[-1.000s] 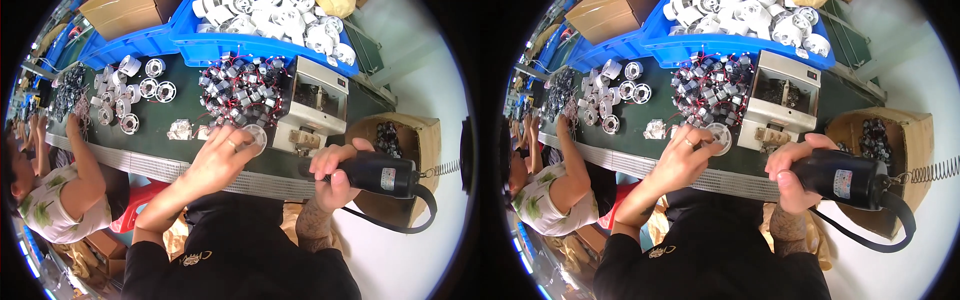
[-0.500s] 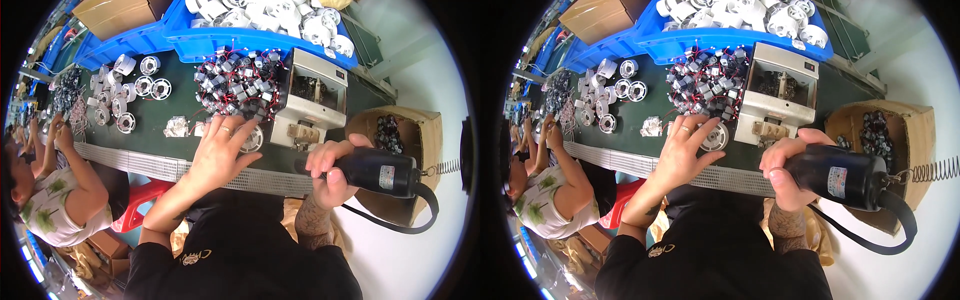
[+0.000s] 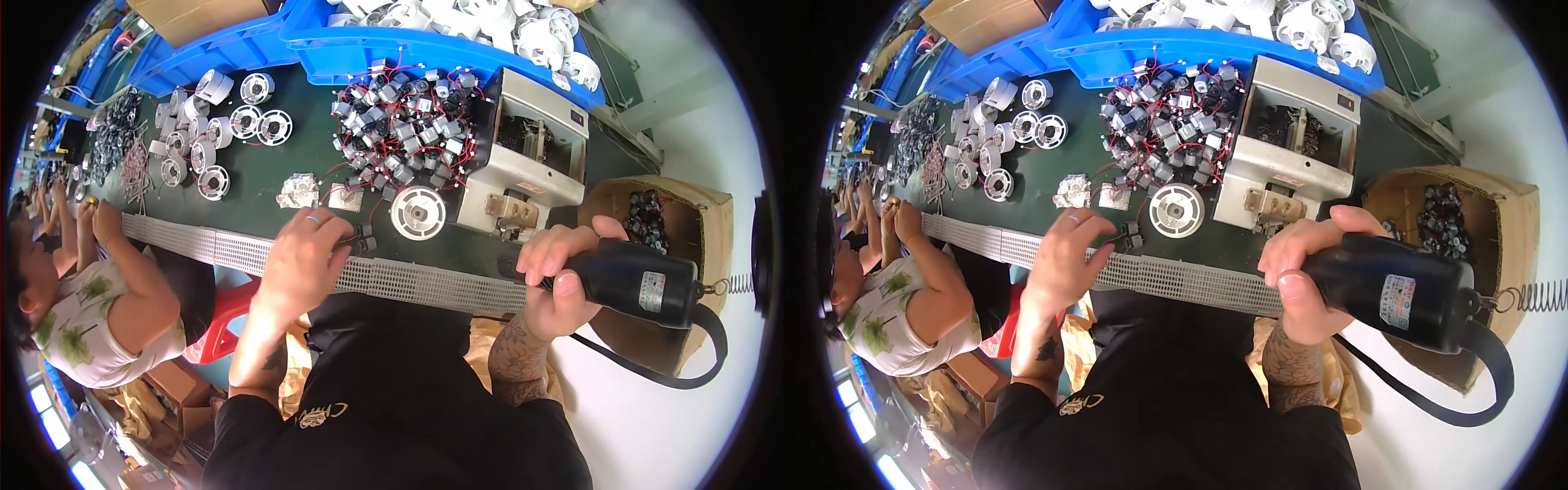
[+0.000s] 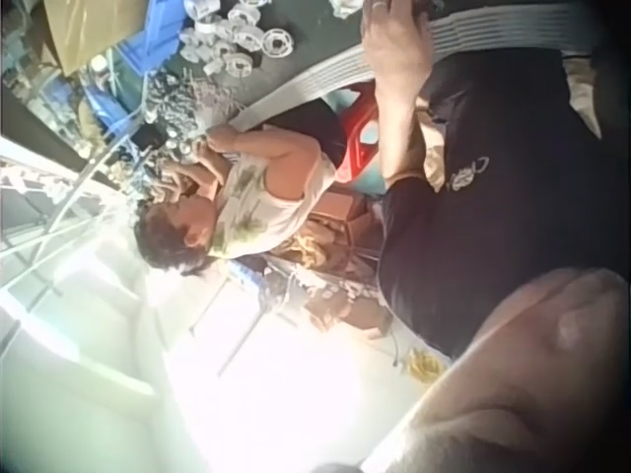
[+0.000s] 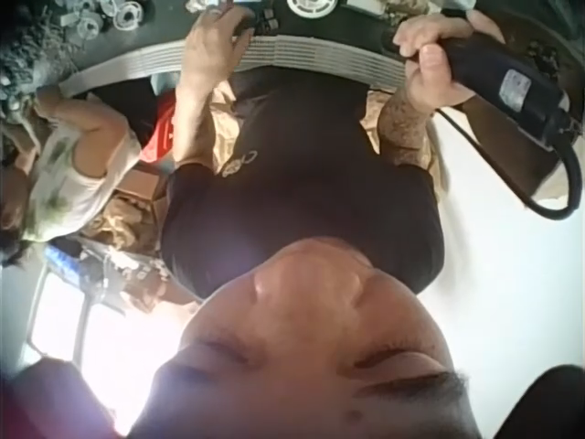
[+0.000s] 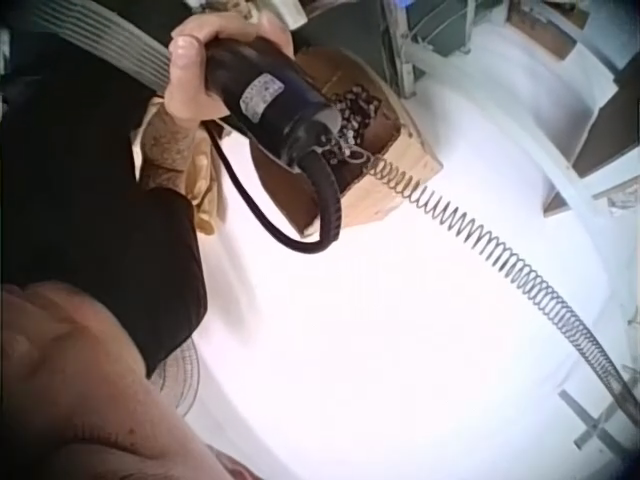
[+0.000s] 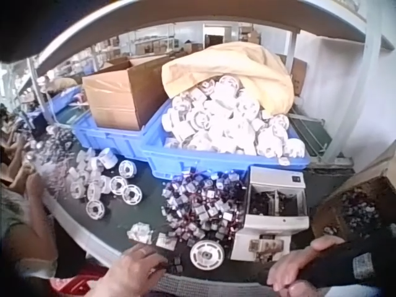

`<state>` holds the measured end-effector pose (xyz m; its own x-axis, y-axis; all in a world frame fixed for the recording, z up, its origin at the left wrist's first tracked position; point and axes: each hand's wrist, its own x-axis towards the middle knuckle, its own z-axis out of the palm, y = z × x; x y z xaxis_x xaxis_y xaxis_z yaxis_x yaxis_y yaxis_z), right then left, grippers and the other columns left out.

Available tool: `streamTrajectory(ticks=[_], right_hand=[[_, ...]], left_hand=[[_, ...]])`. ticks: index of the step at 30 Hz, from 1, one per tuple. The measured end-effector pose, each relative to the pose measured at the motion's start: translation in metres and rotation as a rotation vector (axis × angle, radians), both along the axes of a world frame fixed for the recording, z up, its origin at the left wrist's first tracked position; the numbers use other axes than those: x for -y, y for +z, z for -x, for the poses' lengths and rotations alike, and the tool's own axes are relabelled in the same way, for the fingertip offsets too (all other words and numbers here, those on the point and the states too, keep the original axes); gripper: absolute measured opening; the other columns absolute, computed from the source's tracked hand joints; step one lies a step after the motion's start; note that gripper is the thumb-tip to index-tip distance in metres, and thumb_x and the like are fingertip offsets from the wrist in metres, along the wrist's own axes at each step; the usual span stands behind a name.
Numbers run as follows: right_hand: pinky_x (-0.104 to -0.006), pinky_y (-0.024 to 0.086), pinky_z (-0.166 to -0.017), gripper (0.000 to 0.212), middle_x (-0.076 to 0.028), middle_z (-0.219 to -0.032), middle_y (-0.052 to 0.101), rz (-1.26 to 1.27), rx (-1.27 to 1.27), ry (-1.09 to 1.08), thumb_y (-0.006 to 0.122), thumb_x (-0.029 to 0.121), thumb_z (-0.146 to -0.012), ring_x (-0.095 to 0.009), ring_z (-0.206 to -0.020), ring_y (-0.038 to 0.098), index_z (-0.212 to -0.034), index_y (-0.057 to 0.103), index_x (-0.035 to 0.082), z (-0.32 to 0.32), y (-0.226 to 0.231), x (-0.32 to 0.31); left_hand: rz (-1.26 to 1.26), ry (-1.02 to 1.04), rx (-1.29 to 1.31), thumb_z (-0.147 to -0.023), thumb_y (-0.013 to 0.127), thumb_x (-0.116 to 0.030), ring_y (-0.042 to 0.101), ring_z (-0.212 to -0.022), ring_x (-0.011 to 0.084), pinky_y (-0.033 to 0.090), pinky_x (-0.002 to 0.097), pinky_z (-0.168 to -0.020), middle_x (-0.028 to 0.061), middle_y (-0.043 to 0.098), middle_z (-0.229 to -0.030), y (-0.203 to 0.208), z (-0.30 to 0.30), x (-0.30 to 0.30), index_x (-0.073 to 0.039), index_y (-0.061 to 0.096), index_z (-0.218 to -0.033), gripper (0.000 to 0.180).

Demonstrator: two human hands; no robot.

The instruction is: The person assembles electronic modules by inserting them into white plastic housings and securing them with an electric screwdriver.

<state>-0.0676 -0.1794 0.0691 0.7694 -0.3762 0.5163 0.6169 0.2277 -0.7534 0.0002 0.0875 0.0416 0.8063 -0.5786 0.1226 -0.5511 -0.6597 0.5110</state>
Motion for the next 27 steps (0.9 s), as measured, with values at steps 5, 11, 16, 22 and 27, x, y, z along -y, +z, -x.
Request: streamTrajectory(ticks=[5, 11, 16, 22, 27], right_hand=[[-0.0326, 0.048, -0.052, 0.066, -0.008, -0.074, 0.054, 0.013, 0.006, 0.030, 0.068, 0.002, -0.077, -0.017, -0.056, 0.052, -0.133, 0.034, 0.001, 0.000, -0.001, 0.000], [-0.0325, 0.048, -0.052, 0.065, -0.008, -0.074, 0.055, 0.026, 0.011, 0.017, 0.067, 0.002, -0.077, -0.017, -0.056, 0.052, -0.133, 0.033, 0.000, 0.003, -0.001, 0.002], [-0.0328, 0.048, -0.052, 0.065, -0.008, -0.073, 0.055, 0.020, 0.004, -0.012, 0.067, 0.002, -0.077, -0.017, -0.056, 0.052, -0.133, 0.034, 0.000, 0.005, -0.001, 0.004], [-0.0332, 0.048, -0.053, 0.065, -0.008, -0.074, 0.054, 0.031, -0.003, 0.008, 0.067, 0.001, -0.077, -0.017, -0.056, 0.052, -0.133, 0.034, 0.000, 0.005, 0.000, 0.003], [-0.0327, 0.048, -0.053, 0.065, -0.008, -0.074, 0.054, 0.030, -0.012, -0.009, 0.067, 0.002, -0.077, -0.017, -0.056, 0.052, -0.133, 0.034, 0.000, 0.005, 0.000, 0.004]], left_hand=[[0.012, 0.093, 0.026, -0.072, 0.071, -0.006, 0.057, -0.094, 0.0335, 0.048, 0.0416, -0.081, 0.0127, 0.059, -0.097, -0.034, 0.000, 0.012, -0.003, 0.061, -0.101, 0.030], [-0.006, 0.073, 0.012, -0.072, 0.073, -0.008, 0.056, -0.097, 0.0351, 0.047, 0.0422, -0.085, 0.0143, 0.057, -0.103, -0.037, -0.003, 0.026, -0.003, 0.061, -0.107, 0.038], [0.083, 0.046, -0.001, -0.071, 0.074, -0.008, 0.056, -0.096, 0.0341, 0.047, 0.0418, -0.084, 0.0149, 0.056, -0.103, -0.036, -0.001, 0.031, -0.004, 0.061, -0.109, 0.040], [0.092, 0.033, 0.126, -0.070, 0.073, -0.010, 0.057, -0.088, 0.0311, 0.050, 0.0407, -0.077, 0.0105, 0.056, -0.093, -0.053, 0.005, 0.039, -0.010, 0.065, -0.104, 0.035], [0.163, 0.181, 0.144, -0.071, 0.067, -0.006, 0.060, -0.080, 0.0330, 0.051, 0.0414, -0.071, 0.0118, 0.061, -0.087, -0.057, 0.008, 0.040, -0.007, 0.065, -0.100, 0.029]])
